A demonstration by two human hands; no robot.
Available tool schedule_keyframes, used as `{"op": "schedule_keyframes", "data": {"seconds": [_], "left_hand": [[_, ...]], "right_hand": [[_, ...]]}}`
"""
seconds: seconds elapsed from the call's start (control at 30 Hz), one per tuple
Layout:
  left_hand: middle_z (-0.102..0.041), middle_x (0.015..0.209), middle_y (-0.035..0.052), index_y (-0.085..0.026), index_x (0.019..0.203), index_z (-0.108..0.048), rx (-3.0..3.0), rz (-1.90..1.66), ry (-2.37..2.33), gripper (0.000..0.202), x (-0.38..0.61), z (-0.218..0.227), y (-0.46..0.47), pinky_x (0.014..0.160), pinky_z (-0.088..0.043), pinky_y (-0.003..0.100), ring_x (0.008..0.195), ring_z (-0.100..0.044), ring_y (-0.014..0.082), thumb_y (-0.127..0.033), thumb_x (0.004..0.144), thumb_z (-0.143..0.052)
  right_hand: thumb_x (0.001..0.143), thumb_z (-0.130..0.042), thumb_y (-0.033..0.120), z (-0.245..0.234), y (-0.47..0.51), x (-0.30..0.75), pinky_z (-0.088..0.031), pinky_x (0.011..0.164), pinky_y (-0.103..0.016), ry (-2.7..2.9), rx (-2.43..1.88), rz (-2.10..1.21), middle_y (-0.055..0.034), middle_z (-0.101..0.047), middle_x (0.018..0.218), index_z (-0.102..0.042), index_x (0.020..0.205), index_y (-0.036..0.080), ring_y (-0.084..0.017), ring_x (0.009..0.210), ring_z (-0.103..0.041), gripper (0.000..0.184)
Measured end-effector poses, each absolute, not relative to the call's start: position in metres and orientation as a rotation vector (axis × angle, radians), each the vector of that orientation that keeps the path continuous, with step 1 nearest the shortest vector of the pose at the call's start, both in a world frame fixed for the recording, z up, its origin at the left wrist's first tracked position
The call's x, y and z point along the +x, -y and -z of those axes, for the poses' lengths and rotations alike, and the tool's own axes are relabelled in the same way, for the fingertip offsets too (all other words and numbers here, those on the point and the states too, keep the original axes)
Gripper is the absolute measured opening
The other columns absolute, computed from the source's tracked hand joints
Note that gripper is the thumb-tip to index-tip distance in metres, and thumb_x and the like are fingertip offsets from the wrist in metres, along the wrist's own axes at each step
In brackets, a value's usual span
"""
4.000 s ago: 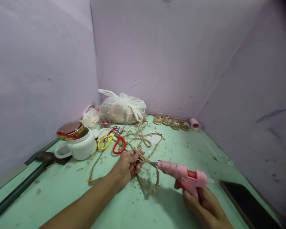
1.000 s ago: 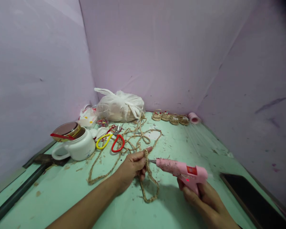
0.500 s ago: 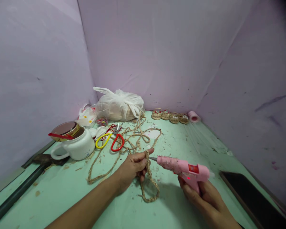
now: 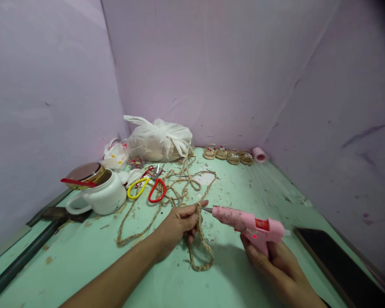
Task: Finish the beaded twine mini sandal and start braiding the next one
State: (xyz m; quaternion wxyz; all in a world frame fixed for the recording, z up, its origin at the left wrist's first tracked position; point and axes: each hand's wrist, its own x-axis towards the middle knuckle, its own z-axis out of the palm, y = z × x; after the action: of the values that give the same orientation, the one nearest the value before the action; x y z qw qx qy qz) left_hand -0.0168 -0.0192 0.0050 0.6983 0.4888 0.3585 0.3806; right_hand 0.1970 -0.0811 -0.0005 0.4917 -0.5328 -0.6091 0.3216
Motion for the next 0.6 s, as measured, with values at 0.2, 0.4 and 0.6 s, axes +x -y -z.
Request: {"op": "schedule_keyframes", "data": {"seconds": [0.2, 0.4, 0.6], "left_hand": [[-0.045, 0.055, -0.0036, -0.014, 0.091, -0.066, 1.098, -0.835, -0.805, 0.03, -0.017, -0.006, 0.02, 0.041, -0.035, 0.017, 0.047, -0.04, 0.0065, -0.038, 0.072, -0.062], [-0.049, 0.057, -0.0022, -0.013, 0.092, -0.067, 1.048, -0.844, -0.825, 0.033, -0.018, -0.008, 0.019, 0.042, -0.035, 0.018, 0.046, -0.041, 0.0064, -0.037, 0.07, -0.065], [-0.048, 0.055, -0.0036, -0.011, 0.108, -0.062, 0.892, -1.0, -0.915, 0.049, -0.023, -0.011, 0.012, 0.042, -0.033, 0.018, 0.047, -0.042, 0.0066, -0.035, 0.065, -0.069]], "right_hand": [[0.079, -0.055, 0.035, 0.004, 0.077, 0.203, -0.044, 0.048, -0.025, 1.589, -1.258, -0.77, -0.0005, -0.057, 0.065, -0.06, 0.078, 0.021, -0.016, 0.056, -0.052, 0.015], [0.078, -0.056, 0.04, -0.001, 0.071, 0.206, -0.042, 0.045, -0.026, 1.481, -1.302, -0.833, -0.0009, -0.056, 0.062, -0.059, 0.084, 0.021, -0.016, 0.053, -0.05, 0.02], [0.068, -0.062, 0.042, -0.009, 0.031, 0.215, -0.038, 0.041, -0.024, 1.13, -1.498, -0.953, 0.0004, -0.055, 0.051, -0.055, 0.065, 0.018, -0.014, 0.045, -0.051, 0.025]]}}
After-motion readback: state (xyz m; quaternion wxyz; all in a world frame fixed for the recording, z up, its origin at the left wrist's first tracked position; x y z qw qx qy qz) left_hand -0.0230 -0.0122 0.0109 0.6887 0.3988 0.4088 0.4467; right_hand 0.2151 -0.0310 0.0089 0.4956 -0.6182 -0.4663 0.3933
